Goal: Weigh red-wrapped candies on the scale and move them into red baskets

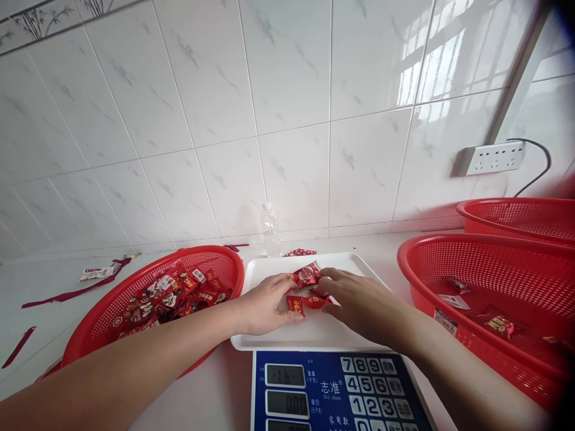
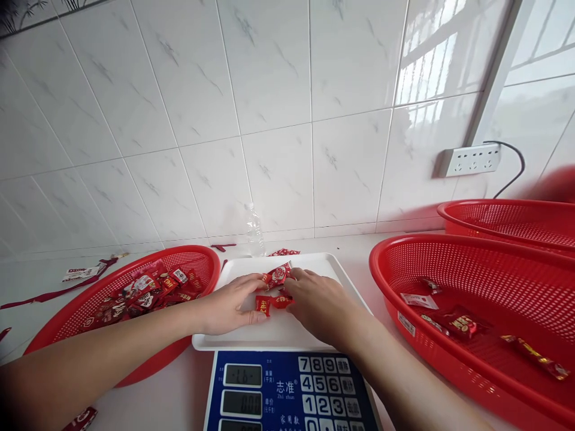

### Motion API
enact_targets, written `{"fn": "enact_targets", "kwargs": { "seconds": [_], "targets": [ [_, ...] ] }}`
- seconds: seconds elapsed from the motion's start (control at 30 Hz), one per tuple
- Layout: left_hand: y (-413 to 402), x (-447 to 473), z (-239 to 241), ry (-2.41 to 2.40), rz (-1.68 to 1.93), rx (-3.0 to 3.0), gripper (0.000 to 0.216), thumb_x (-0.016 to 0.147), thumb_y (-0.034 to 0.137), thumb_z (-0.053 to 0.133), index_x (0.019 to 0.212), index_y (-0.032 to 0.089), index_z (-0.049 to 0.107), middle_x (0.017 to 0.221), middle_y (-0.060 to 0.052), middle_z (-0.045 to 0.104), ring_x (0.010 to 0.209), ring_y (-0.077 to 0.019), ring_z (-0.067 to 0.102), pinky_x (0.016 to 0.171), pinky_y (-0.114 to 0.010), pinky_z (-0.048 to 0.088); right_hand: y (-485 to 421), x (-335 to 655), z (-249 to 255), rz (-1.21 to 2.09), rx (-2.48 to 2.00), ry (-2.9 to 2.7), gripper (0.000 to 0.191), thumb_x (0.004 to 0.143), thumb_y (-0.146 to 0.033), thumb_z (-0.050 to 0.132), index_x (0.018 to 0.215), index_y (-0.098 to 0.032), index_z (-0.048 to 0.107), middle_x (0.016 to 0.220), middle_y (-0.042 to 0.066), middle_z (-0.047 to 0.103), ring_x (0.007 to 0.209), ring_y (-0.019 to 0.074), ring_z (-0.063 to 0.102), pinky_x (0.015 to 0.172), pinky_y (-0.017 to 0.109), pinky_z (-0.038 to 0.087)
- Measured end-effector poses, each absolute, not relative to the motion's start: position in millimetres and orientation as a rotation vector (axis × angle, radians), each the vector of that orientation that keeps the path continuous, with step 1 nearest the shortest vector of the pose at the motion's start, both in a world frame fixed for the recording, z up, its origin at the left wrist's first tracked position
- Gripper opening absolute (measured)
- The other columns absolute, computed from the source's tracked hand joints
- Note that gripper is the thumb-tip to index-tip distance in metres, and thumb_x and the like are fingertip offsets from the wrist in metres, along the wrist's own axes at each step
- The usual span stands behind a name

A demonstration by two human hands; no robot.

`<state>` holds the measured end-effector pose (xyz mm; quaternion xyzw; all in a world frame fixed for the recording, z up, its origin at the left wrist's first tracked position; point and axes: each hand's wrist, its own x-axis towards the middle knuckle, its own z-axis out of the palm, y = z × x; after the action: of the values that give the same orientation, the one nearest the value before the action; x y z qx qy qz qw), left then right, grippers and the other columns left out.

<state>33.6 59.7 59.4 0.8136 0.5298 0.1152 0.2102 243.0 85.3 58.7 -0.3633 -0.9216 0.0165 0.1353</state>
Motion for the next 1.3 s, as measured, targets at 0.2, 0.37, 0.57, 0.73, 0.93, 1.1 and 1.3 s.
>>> {"fn": "enact_targets", "kwargs": {
  "seconds": [0.2, 0.37, 0.57, 0.73, 0.93, 1.1, 1.3],
  "targets": [
    [60, 35, 58, 1.480, 0.370, 2.251, 0.058, 0.081, 0.044, 0.061, 0.131, 0.020, 0.045, 0.143, -0.012, 0.040, 0.133, -0.0276, 0.036, 0.109, -0.045, 0.032, 81, 240, 63, 0.163, -0.998, -2.705, 0.022, 0.089, -0.020, 0.050, 0.105, -0.024, 0.065, 0.114, 0.006, 0.064, 0.103, 0.0224, 0.060, 0.082, 0.037, 0.049],
    [59, 36, 58, 1.486, 0.414, 2.241, 0.059, 0.080, 0.041, 0.063, 0.133, 0.021, 0.045, 0.145, -0.012, 0.037, 0.135, -0.0296, 0.032, 0.110, -0.047, 0.030, 82, 247, 69, 0.156, -1.025, -2.672, 0.024, 0.090, -0.021, 0.043, 0.093, -0.023, 0.067, 0.104, 0.006, 0.067, 0.090, 0.0201, 0.063, 0.073, 0.033, 0.050],
    [58, 40, 61, 1.408, 0.388, 2.262, 0.044, 0.082, 0.031, 0.064, 0.125, 0.030, 0.058, 0.150, -0.007, 0.030, 0.139, -0.0289, 0.024, 0.113, -0.048, 0.024, 88, 250, 64, 0.138, -1.168, -2.676, 0.027, 0.089, -0.025, 0.043, 0.089, -0.024, 0.069, 0.088, 0.006, 0.071, 0.080, 0.0218, 0.066, 0.068, 0.035, 0.049],
    [57, 40, 65, 1.409, 0.357, 2.282, 0.026, 0.083, 0.023, 0.061, 0.107, 0.026, 0.069, 0.144, -0.007, 0.039, 0.137, -0.0272, 0.030, 0.112, -0.045, 0.027, 91, 252, 65, 0.162, -1.233, -2.661, 0.024, 0.087, -0.024, 0.046, 0.092, -0.026, 0.070, 0.088, 0.005, 0.072, 0.084, 0.0237, 0.066, 0.071, 0.037, 0.049],
    [55, 38, 62, 1.443, 0.347, 2.226, 0.028, 0.081, 0.023, 0.061, 0.109, 0.025, 0.065, 0.146, -0.008, 0.035, 0.138, -0.0280, 0.027, 0.112, -0.046, 0.027, 86, 251, 71, 0.209, -1.139, -2.669, 0.027, 0.086, -0.022, 0.046, 0.099, -0.028, 0.069, 0.098, 0.003, 0.071, 0.089, 0.0225, 0.064, 0.073, 0.035, 0.049],
    [62, 38, 57, 1.469, 0.409, 2.250, 0.019, 0.082, 0.024, 0.060, 0.100, 0.021, 0.065, 0.143, -0.011, 0.039, 0.134, -0.0282, 0.034, 0.109, -0.042, 0.031, 83, 250, 74, 0.277, -1.090, -2.720, 0.027, 0.085, -0.018, 0.046, 0.090, -0.028, 0.071, 0.093, 0.001, 0.071, 0.083, 0.0210, 0.063, 0.068, 0.034, 0.047],
    [66, 42, 55, 1.523, 0.521, 2.258, 0.027, 0.079, 0.029, 0.060, 0.104, 0.019, 0.056, 0.121, -0.010, 0.055, 0.116, -0.0259, 0.050, 0.097, -0.040, 0.043, 85, 249, 76, 0.236, -1.140, -2.635, 0.030, 0.087, -0.019, 0.041, 0.104, -0.025, 0.066, 0.105, 0.005, 0.068, 0.094, 0.0226, 0.062, 0.077, 0.037, 0.049]
  ]
}}
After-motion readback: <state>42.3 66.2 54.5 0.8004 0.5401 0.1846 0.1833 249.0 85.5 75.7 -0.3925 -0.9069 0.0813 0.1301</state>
